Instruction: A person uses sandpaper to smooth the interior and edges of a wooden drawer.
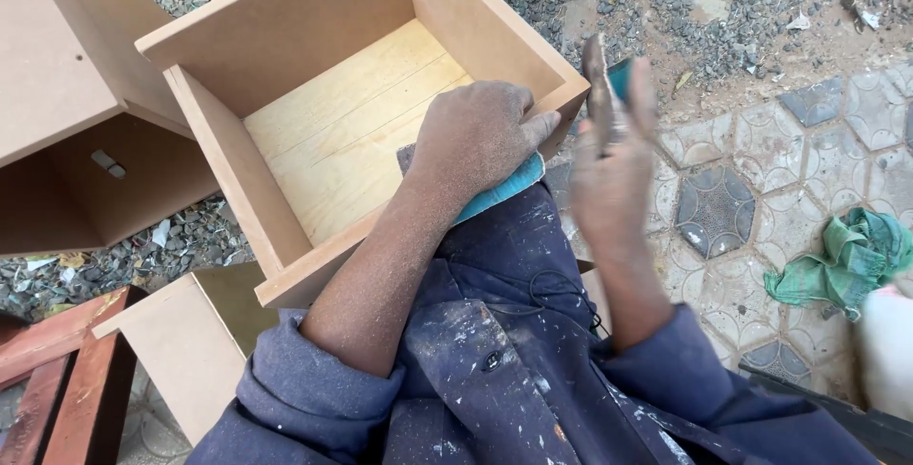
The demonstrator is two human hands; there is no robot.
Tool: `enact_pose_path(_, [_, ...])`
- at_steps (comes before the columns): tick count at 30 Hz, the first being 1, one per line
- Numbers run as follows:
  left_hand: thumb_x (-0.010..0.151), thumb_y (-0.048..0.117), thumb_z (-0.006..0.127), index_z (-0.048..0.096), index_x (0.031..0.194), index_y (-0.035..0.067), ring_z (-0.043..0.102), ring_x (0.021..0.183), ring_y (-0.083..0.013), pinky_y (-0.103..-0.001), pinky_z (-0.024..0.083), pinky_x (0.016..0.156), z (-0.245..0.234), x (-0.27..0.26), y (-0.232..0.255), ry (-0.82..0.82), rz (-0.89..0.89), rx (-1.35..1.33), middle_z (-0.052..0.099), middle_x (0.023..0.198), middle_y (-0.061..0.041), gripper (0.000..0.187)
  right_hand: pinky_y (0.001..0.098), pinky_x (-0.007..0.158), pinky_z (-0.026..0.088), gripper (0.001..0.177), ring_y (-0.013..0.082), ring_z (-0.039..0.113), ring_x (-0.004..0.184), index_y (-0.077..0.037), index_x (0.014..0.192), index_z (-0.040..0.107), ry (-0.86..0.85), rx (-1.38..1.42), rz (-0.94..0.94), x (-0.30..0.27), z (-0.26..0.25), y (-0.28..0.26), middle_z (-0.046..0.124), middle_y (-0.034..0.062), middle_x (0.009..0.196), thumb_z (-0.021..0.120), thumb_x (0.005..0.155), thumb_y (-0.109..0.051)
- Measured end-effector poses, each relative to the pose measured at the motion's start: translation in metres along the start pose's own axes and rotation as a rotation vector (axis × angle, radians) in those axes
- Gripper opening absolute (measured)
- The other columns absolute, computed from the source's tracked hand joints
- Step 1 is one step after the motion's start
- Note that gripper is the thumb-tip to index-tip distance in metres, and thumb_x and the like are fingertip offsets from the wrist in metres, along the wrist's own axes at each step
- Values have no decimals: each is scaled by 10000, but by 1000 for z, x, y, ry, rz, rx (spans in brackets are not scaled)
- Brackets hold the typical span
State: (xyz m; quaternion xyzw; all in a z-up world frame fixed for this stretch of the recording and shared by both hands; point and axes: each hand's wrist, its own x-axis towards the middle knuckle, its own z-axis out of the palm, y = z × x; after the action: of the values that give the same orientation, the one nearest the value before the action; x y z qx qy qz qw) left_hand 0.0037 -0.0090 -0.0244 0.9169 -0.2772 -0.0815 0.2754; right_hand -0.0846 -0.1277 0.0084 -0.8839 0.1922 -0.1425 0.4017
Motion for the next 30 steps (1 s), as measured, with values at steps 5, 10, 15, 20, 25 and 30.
enact_pose_path(5, [984,491,513,779,1079,122,757,930,-352,-521,579,832,-29,-6,12,-134,-95,-129,744,850,-152,465,635,1199,350,655,522,320,1448,33,1568,218,-49,-152,-29,-2,47,76,279,314,1580,457,960,80])
enact_pose_path(10, [985,497,521,782,1043,124,758,887,-349,-509,586,809,-19,-5,11,-104,-87,-103,734,808,-138,459,520,1226,291,609,430,349,1472,71,1528,367,-75,-179,-20,2,21,24,361,293,1558,421,922,56])
enact_pose_path(15, [984,533,512,783,1039,126,755,932,-354,-513,575,833,-24,-7,11,-93,-102,-141,744,851,-153,493,492,1269,257,501,373,239,1542,154,1502,449,138,-271,-300,0,19,13,191,221,1646,465,1003,104])
enact_pose_path(20, [975,489,534,779,1055,121,752,950,-347,-515,572,843,-30,-12,14,-101,-106,-145,744,872,-157,449,517,1284,84,641,423,116,1543,75,1550,296,-51,-13,-98,-10,38,71,269,260,1595,430,924,39])
enact_pose_path(25, [972,493,520,777,1055,111,753,944,-347,-521,569,853,-34,-15,15,-94,-98,-148,743,873,-151,469,464,1275,144,497,395,279,1499,2,1375,633,-93,-78,17,-11,47,164,596,234,1405,587,881,-31])
enact_pose_path(30, [944,468,513,762,1039,93,733,1019,-392,-559,559,873,-34,-23,12,-86,1,-109,752,937,-175,460,508,914,465,252,409,670,1008,53,1178,726,264,-68,-303,-5,13,56,708,291,1076,602,984,-47])
